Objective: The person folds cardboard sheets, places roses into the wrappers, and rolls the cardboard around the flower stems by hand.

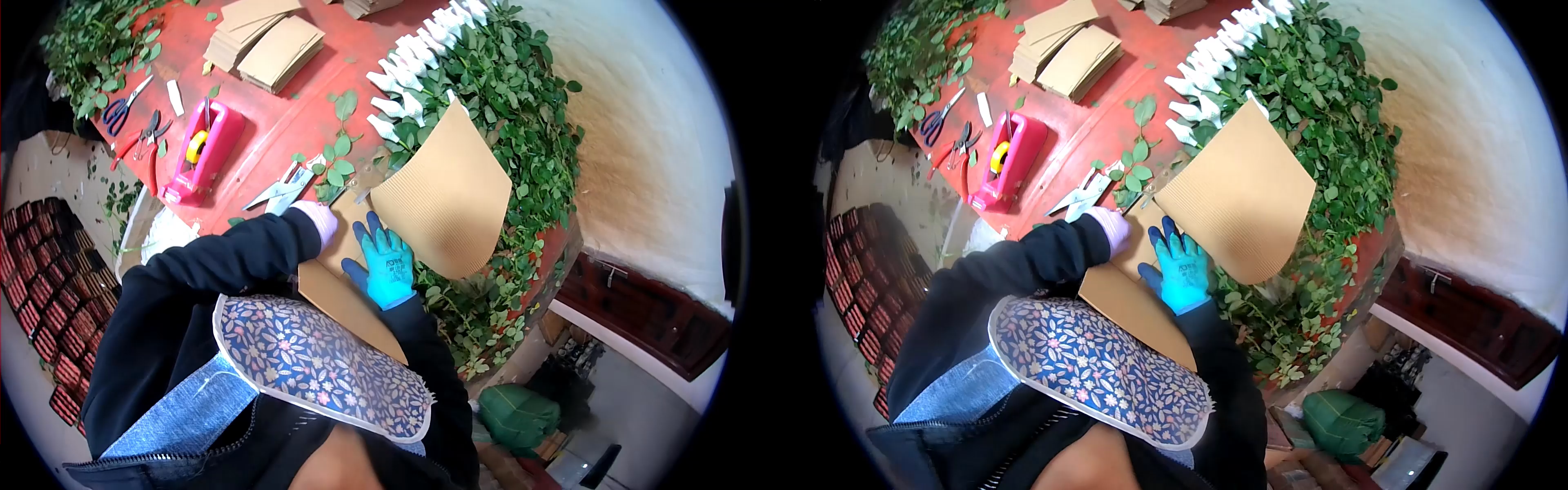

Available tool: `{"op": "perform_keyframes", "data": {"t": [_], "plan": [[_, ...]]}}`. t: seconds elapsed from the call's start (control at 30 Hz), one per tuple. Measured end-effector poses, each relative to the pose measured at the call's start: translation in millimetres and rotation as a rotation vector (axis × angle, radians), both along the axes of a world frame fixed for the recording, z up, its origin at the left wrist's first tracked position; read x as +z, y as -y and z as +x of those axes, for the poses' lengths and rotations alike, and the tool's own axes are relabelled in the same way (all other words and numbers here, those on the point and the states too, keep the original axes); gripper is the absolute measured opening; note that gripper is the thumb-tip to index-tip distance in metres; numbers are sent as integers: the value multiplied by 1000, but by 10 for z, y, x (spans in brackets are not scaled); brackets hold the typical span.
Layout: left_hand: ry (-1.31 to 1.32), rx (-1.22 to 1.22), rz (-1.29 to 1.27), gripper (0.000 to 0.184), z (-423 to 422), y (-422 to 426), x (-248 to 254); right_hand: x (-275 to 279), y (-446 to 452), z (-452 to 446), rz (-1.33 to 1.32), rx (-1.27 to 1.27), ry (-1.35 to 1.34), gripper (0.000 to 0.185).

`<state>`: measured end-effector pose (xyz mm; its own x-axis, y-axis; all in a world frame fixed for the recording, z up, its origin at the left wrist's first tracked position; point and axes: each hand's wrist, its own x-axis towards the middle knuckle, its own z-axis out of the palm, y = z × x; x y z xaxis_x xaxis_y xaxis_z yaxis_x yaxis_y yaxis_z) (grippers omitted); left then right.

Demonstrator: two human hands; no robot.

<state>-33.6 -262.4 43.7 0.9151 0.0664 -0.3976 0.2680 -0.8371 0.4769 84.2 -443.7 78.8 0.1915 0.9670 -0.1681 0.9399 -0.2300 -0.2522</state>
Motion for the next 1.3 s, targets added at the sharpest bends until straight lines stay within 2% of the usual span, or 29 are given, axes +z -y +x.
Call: {"op": "perform_keyframes", "data": {"t": [0.03, 0.1, 0.17, 0.2, 0.23, 0.33, 0.47, 0.57, 0.8, 0.83, 0.9, 1.0, 1.1, 1.17, 1.2, 1.23, 1.3], "plan": [[-41, -30, -30, 26, 17, -21, 99, -1, 12, -6, 17, -8, 0, 68], [176, 33, -121, 43, 18, -44, 207, -18, 38, -16, 47, -22, 6, 66], [270, -42, -91, 54, 70, 11, 111, -50, 71, -13, 14, -30, 13, 64], [464, -82, -107, 58, 53, 10, 72, -81, 92, -26, 27, -36, 43, 63], [492, -106, -144, 61, 59, 34, -45, -108, 111, -40, 37, -47, 50, 63], [319, -167, -156, 74, 83, 19, 67, -57, 117, -72, 25, -55, 125, 65], [263, -199, -116, 75, 94, 17, 225, -21, 123, -80, -89, -70, 103, 63], [82, -193, -118, 76, 145, 57, 193, -103, 139, -59, -84, -77, 69, 63], [43, -244, 3, 78, 189, 72, 205, -181, 147, -55, -76, -66, 111, 65], [61, -214, -11, 78, 169, 80, 43, -214, 147, -54, -52, -85, 68, 64], [42, -215, -6, 78, 197, 43, 85, -248, 122, 1, -20, -71, 29, 67], [198, -199, -113, 76, 254, -33, -129, -137, 61, 116, -62, -49, -42, 67], [167, -210, -153, 74, 328, -78, 69, -16, 95, 275, -8, 37, -26, 65], [199, -181, -185, 70, 355, -53, -26, 188, 109, 398, -190, 34, -174, 63], [206, -174, -199, 69, 365, -36, -113, 228, 176, 460, -201, 74, -163, 61], [219, -166, -213, 67, 378, -20, -138, 599, 62, 484, -386, 109, -230, 56], [248, -164, -193, 64, 429, 37, -181, 1257, -148, 428, -297, 177, -245, 49]]}}
